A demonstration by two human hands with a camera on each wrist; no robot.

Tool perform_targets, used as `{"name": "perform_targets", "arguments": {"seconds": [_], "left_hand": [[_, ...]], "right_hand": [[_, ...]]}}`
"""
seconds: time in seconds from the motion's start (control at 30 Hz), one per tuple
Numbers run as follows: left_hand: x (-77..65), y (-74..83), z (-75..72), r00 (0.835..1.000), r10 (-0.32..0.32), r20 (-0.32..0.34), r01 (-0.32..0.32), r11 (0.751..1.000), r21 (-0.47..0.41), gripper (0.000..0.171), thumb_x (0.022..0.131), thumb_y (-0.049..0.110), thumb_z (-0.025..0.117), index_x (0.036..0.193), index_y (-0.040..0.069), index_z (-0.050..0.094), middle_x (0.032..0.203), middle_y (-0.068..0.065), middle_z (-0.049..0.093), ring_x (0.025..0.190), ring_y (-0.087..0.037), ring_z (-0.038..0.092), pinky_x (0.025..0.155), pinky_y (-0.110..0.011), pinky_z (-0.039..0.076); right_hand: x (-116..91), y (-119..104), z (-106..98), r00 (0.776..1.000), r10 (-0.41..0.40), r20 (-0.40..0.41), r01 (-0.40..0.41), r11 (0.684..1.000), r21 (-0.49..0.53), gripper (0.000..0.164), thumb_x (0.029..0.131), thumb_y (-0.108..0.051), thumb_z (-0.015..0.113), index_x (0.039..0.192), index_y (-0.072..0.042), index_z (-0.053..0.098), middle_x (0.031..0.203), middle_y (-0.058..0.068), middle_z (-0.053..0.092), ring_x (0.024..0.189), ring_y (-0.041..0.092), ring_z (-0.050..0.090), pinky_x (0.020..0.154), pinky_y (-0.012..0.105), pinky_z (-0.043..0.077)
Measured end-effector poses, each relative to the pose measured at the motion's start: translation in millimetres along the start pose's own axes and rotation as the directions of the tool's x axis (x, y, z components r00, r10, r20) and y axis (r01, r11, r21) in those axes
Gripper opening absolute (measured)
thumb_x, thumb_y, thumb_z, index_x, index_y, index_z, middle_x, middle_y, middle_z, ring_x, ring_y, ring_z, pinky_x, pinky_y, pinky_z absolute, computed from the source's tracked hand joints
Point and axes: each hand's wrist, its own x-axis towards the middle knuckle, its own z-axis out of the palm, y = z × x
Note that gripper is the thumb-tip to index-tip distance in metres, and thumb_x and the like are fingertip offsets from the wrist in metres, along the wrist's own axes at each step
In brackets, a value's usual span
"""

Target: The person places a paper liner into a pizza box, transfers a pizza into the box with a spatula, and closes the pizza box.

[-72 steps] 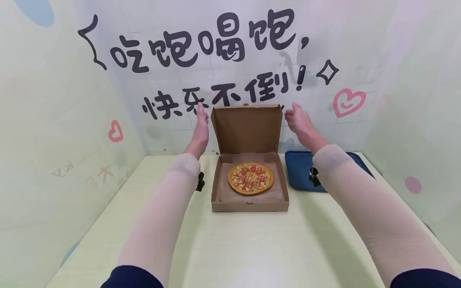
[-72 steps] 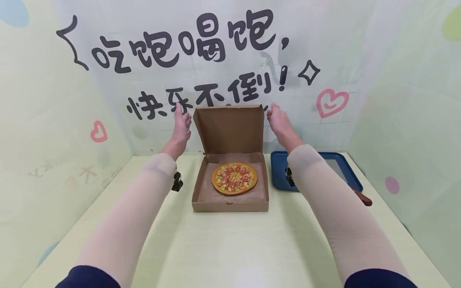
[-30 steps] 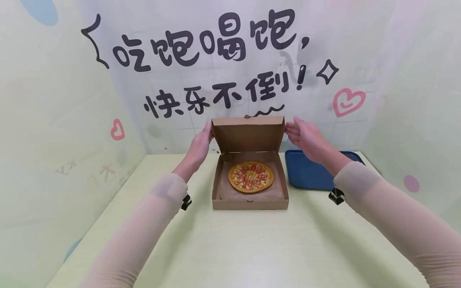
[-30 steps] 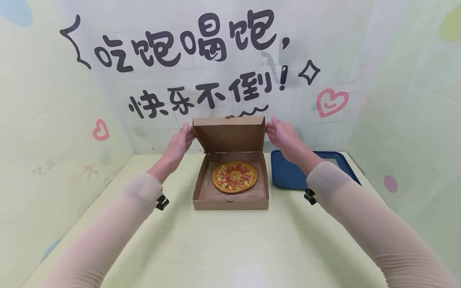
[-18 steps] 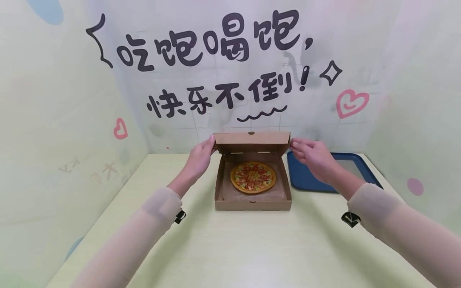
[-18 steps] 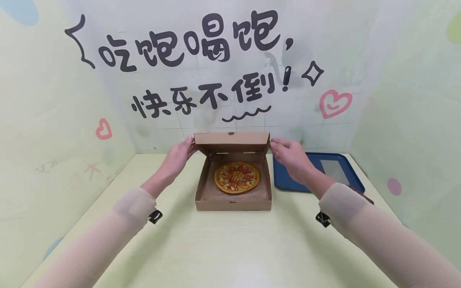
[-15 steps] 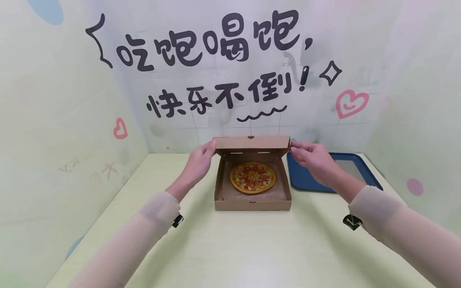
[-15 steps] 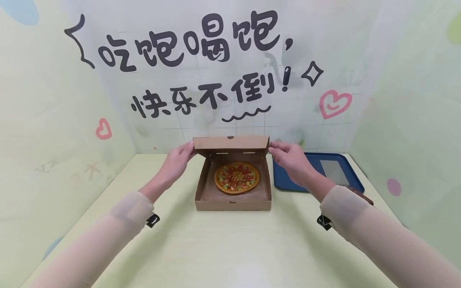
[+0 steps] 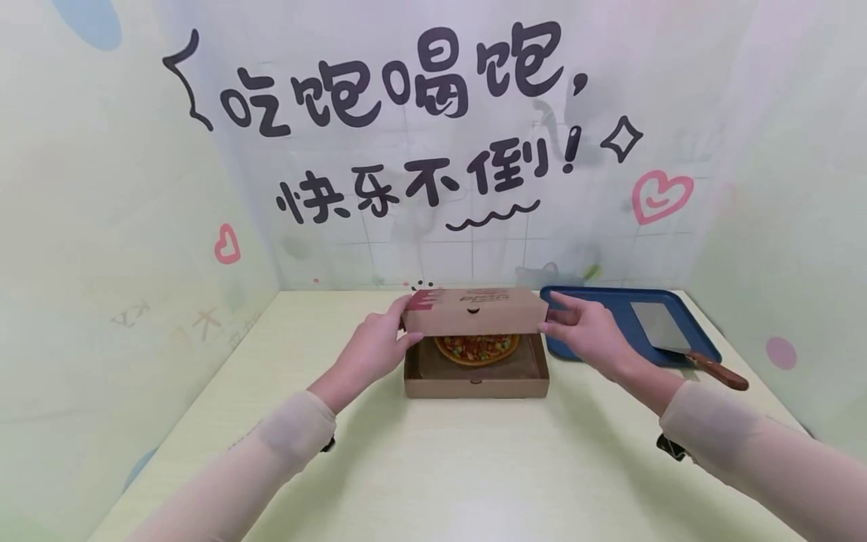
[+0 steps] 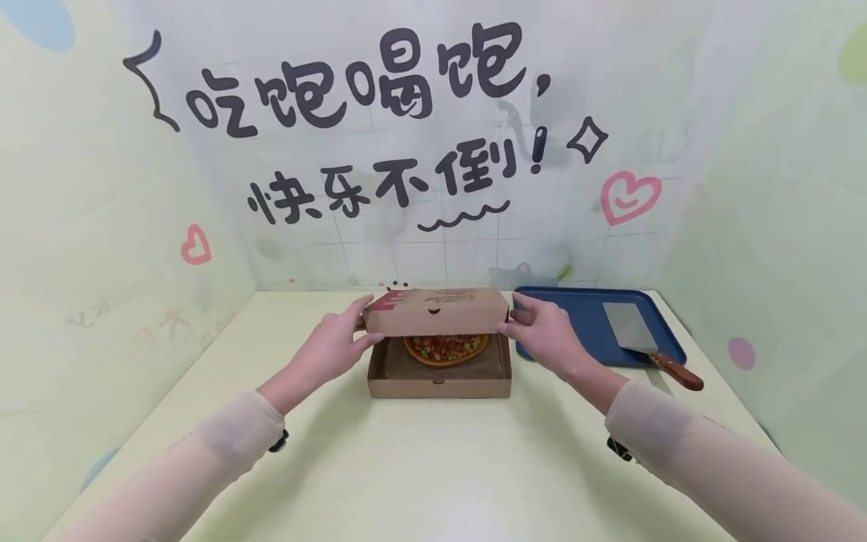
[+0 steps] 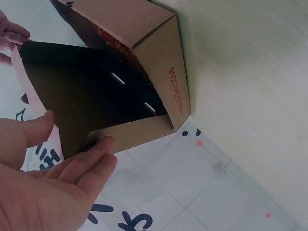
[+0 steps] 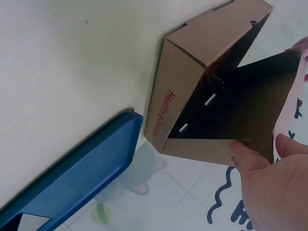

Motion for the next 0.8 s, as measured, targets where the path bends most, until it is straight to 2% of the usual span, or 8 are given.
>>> {"name": "perform_targets", "arguments": {"seconds": [0.1,0.2,0.37,0.53,0.67,0.8], "left_hand": [[-1.5,3.6,4.6,1.0,-0.013,0.014,0.011,0.995,0.101,0.062,0.099,0.03,0.077,0.149,0.003,0.053,0.119,-0.019,0.078,0.085,-0.026,0.071,0.074,-0.036,0.056],[-3.1,3.5,9.1,1.0,-0.006,0.017,0.003,0.985,0.175,0.056,0.093,0.03,0.084,0.136,0.004,0.062,0.105,-0.014,0.079,0.071,-0.02,0.063,0.066,-0.031,0.05],[-4.7,0.3,17.9,0.999,0.034,0.008,-0.035,0.965,0.259,0.046,0.086,0.031,0.09,0.118,0.007,0.068,0.098,-0.009,0.08,0.065,-0.018,0.062,0.062,-0.031,0.051],[-6.7,-3.4,28.6,0.998,0.06,0.027,-0.065,0.928,0.367,0.042,0.086,0.036,0.09,0.108,0.01,0.065,0.086,-0.007,0.076,0.062,-0.018,0.06,0.057,-0.032,0.049],[-10.1,-5.7,36.8,0.995,0.092,0.036,-0.098,0.892,0.441,0.045,0.087,0.041,0.087,0.109,0.01,0.063,0.077,-0.006,0.07,0.058,-0.017,0.055,0.054,-0.031,0.044],[-12.6,-7.3,41.3,0.993,0.116,0.027,-0.115,0.875,0.47,0.047,0.088,0.04,0.087,0.115,0.008,0.065,0.077,-0.007,0.07,0.057,-0.018,0.052,0.053,-0.031,0.043]], "right_hand": [[-2,6,4,1.0,-0.026,-0.012,0.025,0.997,-0.08,0.075,0.104,-0.02,0.071,0.167,-0.008,0.033,0.144,0.026,0.065,0.13,0.039,0.068,0.108,0.055,0.056],[-5,13,10,0.998,-0.06,-0.023,0.055,0.987,-0.149,0.068,0.102,-0.015,0.073,0.162,-0.007,0.043,0.135,0.024,0.071,0.122,0.035,0.074,0.099,0.05,0.062],[-10,21,20,0.993,-0.106,-0.053,0.093,0.972,-0.217,0.052,0.1,-0.01,0.074,0.149,0.0,0.06,0.129,0.024,0.075,0.118,0.035,0.076,0.093,0.046,0.064],[-13,32,30,0.988,-0.137,-0.077,0.116,0.965,-0.235,0.046,0.098,-0.006,0.075,0.141,0.003,0.065,0.126,0.025,0.076,0.115,0.036,0.077,0.09,0.044,0.065],[-15,41,35,0.985,-0.157,-0.078,0.135,0.963,-0.233,0.041,0.096,-0.002,0.076,0.135,0.005,0.068,0.124,0.025,0.077,0.111,0.034,0.079,0.086,0.038,0.066],[-15,46,39,0.979,-0.188,-0.074,0.164,0.954,-0.251,0.036,0.095,0.0,0.076,0.13,0.005,0.07,0.119,0.023,0.078,0.106,0.032,0.08,0.081,0.033,0.066]]}}
